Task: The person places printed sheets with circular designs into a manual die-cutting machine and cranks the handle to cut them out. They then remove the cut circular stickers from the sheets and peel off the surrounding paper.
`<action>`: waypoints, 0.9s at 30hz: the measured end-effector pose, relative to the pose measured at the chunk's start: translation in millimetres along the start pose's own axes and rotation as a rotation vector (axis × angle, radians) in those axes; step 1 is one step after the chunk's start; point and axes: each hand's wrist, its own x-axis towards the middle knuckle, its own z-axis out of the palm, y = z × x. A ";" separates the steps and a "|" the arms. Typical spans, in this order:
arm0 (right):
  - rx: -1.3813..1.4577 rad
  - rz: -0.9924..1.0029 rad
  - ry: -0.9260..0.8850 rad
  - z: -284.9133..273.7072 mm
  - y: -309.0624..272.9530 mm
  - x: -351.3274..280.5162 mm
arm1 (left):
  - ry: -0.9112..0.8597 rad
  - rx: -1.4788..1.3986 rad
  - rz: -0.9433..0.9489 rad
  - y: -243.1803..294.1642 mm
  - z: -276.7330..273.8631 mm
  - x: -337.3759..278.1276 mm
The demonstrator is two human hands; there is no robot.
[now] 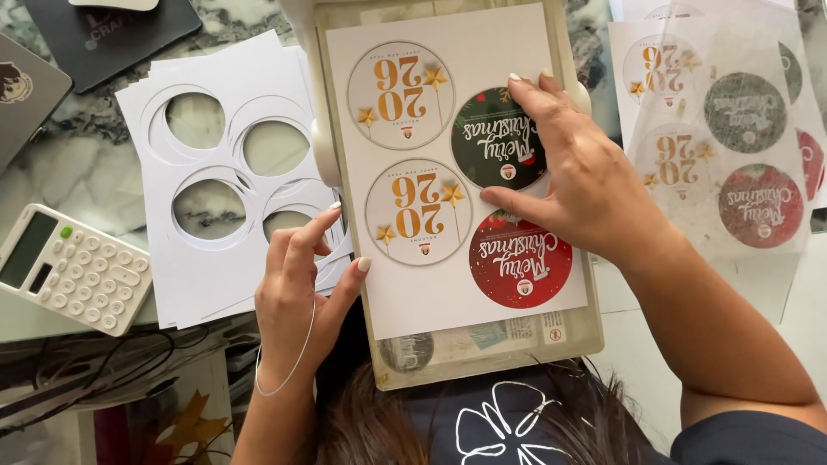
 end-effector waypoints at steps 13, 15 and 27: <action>0.009 0.001 0.017 -1.2 -4.8 -4.0 | 0.042 0.008 0.059 3.5 -9.1 -6.8; 0.063 -0.027 0.036 -7.8 -15.5 -6.1 | 0.009 -0.227 0.185 9.7 -19.5 -10.4; 0.828 -0.459 -0.422 -14.5 -106.6 -46.7 | -1.683 -0.338 0.775 -23.7 121.3 -118.5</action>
